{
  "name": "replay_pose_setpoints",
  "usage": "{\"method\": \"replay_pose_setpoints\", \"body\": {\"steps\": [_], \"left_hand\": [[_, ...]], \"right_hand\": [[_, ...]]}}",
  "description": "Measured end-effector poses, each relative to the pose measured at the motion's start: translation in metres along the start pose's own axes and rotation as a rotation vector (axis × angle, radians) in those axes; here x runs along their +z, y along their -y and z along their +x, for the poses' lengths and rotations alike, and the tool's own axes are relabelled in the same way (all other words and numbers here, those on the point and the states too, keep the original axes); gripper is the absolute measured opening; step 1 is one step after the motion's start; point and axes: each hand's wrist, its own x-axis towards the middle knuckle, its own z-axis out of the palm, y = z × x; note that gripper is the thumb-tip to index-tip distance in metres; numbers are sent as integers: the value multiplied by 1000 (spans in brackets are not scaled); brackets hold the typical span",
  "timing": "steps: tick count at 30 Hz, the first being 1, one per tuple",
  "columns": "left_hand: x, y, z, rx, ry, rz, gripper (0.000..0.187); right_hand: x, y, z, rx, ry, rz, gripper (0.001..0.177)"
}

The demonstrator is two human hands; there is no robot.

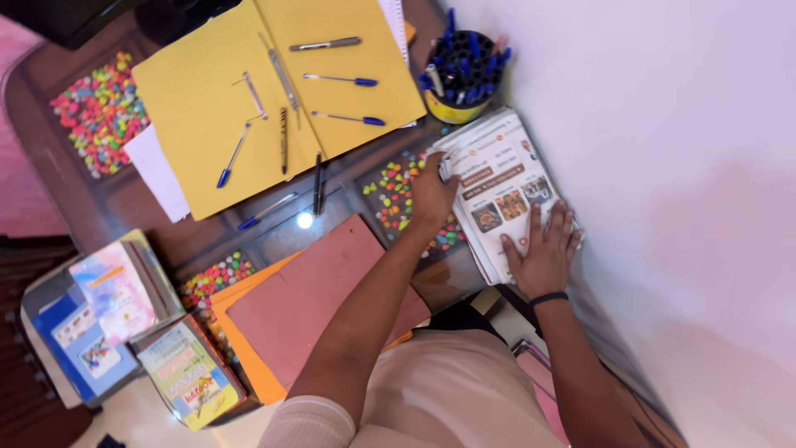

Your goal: The person organizes a cluttered desk by sorting papers, notebooks, and stationery. They stack documents, place pens into a holder, and arrange folders and notebooks into neat piles on the glass desk surface.

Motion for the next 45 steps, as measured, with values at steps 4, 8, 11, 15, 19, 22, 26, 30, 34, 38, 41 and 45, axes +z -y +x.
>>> {"method": "replay_pose_setpoints", "body": {"steps": [4,8,11,15,19,22,26,30,34,38,41,45], "left_hand": [[-5,-6,-6,-27,4,-24,53],[-15,-9,-12,106,-127,-40,52],[-48,9,-14,-30,-283,-9,28],[-134,66,-17,-20,-598,277,18],[-182,110,-14,-58,-474,443,33],[-192,125,-15,-60,-411,285,30],[-209,133,-36,-124,-311,-397,32],[-236,135,-78,-151,-190,-715,34],[-263,128,-104,-157,-225,-643,35],[-285,117,-123,-2,-340,-340,33],[-288,103,-124,-11,-369,-374,36],[-275,78,-111,-51,-397,-411,37]], "right_hand": [[25,-14,-1,-8,83,17,85],[18,-14,1,-68,64,-21,83],[-11,1,6,-121,-115,147,71],[-45,51,18,-256,-198,337,32],[-41,118,54,-456,-73,410,22],[-15,168,89,-636,-69,413,25],[34,218,151,-643,-57,301,29],[84,245,199,-601,-126,73,37],[105,244,208,-447,-30,-3,21],[84,225,186,-399,-20,245,19],[49,206,153,-311,-60,636,21],[-7,185,113,-158,-37,1110,27]]}}
